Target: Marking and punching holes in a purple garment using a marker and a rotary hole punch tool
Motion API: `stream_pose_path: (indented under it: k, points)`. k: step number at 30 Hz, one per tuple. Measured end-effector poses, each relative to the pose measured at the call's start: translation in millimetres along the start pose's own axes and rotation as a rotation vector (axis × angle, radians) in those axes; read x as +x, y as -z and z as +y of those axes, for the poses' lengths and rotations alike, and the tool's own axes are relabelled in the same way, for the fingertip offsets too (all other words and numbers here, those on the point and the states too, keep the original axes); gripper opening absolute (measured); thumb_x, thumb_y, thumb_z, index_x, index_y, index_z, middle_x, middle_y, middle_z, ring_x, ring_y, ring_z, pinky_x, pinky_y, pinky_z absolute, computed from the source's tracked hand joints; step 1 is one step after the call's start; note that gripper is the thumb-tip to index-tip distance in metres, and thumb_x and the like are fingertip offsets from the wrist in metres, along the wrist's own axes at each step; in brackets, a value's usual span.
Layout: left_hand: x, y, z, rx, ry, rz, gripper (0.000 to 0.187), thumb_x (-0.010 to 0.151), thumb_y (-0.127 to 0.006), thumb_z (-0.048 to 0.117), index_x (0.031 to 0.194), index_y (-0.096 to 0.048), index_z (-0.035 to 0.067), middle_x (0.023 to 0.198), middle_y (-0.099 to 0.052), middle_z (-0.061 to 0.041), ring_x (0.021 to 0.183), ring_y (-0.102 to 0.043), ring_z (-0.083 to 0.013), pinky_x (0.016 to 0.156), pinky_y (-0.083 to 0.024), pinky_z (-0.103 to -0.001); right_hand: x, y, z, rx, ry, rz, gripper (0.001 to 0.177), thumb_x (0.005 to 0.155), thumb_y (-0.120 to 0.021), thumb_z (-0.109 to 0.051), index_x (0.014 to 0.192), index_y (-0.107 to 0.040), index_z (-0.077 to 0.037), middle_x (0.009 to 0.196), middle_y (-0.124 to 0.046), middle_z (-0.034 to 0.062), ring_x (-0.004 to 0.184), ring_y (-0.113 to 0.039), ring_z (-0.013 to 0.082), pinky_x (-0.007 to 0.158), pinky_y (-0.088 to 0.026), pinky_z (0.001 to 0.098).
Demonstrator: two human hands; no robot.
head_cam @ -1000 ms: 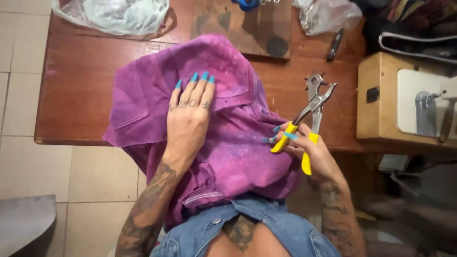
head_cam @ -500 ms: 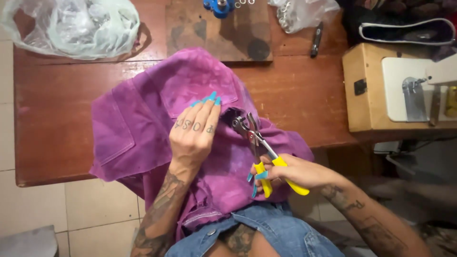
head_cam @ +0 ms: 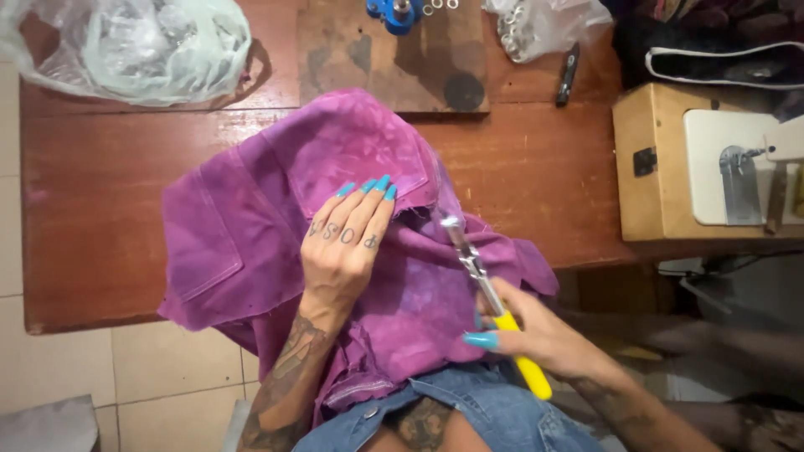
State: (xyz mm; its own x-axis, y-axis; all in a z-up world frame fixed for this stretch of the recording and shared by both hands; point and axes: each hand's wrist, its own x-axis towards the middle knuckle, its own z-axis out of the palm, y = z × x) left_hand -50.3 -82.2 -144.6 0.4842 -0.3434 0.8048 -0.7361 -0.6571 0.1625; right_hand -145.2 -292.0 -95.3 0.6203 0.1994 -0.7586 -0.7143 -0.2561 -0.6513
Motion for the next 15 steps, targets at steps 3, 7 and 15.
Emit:
stream_pose_path:
  k: [3,7,15]
  points:
    - [4,3,3,-0.056,-0.008,-0.067,0.027,0.092,-0.036,0.003,0.103,-0.059,-0.002,0.107,-0.060,-0.013,0.096,-0.060,-0.0254,0.088,-0.045,-0.037,-11,4,2,-0.093,0.044,0.247,0.050,0.054,-0.072,-0.027,0.098,-0.056,-0.009,0.074,-0.045,0.0005,0.065,-0.043,0.0111,0.058,-0.039,0.0239]
    - [5,6,14,-0.013,-0.019,-0.101,0.023,0.092,-0.040,0.002,0.102,-0.061,-0.001,0.106,-0.061,-0.012,0.097,-0.059,-0.0236,0.090,-0.042,-0.039,-31,5,-2,-0.025,0.072,0.564,0.032,0.072,-0.060,-0.019,0.102,-0.056,-0.008,0.074,-0.053,0.0040,0.062,-0.051,0.0123,0.056,-0.044,0.0244]
    - [9,38,62,-0.451,0.410,-0.096,0.019,0.086,-0.051,0.009,0.103,-0.058,0.003,0.097,-0.064,-0.012,0.086,-0.064,-0.0228,0.079,-0.050,-0.032,-28,-13,1,-0.365,0.477,0.401,0.035,0.085,-0.041,-0.032,0.103,-0.057,-0.007,0.087,-0.055,0.0000,0.081,-0.051,0.0099,0.076,-0.040,0.0245]
